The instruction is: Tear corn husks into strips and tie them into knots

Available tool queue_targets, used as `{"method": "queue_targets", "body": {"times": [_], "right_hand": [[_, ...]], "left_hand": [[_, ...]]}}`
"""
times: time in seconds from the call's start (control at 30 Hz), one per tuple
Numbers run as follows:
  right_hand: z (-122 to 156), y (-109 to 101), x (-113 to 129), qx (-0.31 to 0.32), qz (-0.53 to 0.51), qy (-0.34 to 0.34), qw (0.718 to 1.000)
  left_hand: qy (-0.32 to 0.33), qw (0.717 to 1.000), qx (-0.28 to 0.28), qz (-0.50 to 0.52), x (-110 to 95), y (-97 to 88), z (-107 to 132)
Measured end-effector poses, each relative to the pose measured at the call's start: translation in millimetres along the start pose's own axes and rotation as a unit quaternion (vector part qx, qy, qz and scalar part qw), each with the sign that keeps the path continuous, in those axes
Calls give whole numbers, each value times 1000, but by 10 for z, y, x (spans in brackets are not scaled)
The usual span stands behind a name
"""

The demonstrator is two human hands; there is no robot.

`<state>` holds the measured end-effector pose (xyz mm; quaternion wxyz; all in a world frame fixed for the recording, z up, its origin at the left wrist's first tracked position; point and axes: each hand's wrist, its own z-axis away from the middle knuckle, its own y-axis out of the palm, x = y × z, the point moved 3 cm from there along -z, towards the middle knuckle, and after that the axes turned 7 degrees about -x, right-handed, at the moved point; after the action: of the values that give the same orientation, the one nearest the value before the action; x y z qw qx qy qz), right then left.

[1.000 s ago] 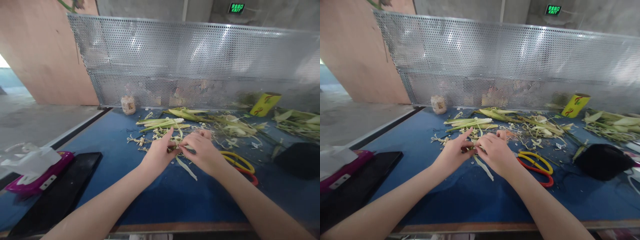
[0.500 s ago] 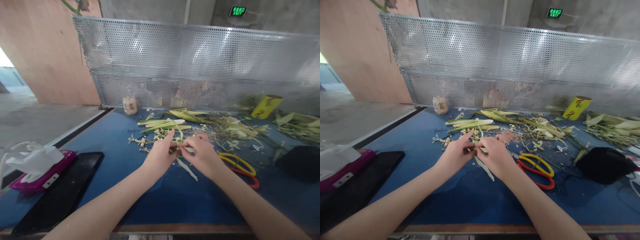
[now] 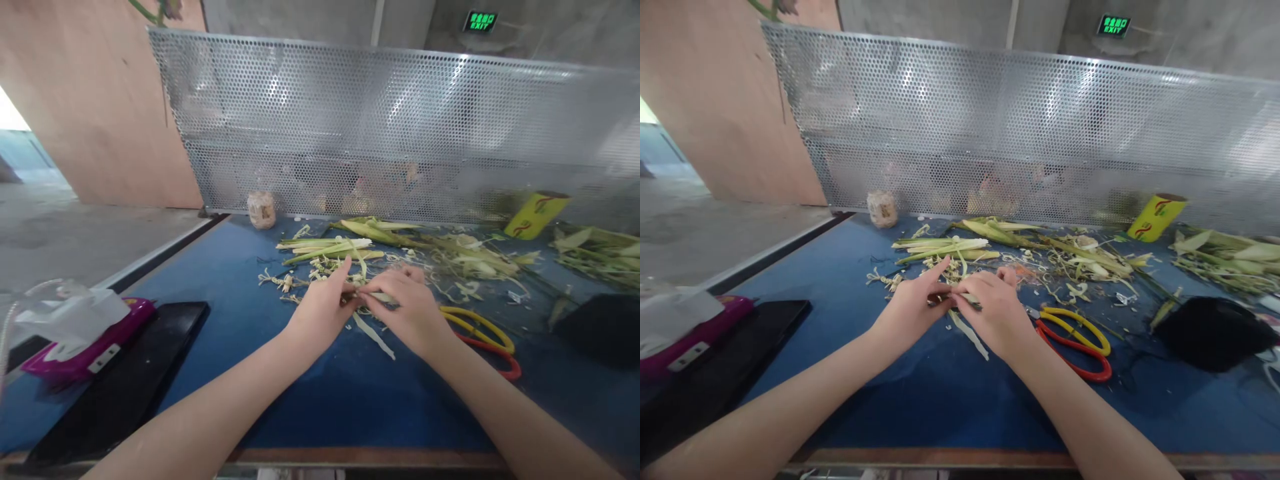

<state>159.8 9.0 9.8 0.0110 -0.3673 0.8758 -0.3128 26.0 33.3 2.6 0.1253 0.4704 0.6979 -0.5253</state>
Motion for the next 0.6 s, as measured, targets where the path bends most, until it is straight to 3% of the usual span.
{"method": "queue_targets", "body": {"times": [0.23, 0.43, 0.6], "right_hand": [[-3, 30, 4, 18, -12, 23, 1000], [1, 20, 23, -64, -27, -3, 998], [-17, -6, -2, 9, -34, 30, 999]], "left_hand": [[13, 1000, -3, -24, -17, 1, 5], [20, 999, -29, -21, -12, -21, -5], [-36, 999, -31, 12, -5, -51, -25]]}}
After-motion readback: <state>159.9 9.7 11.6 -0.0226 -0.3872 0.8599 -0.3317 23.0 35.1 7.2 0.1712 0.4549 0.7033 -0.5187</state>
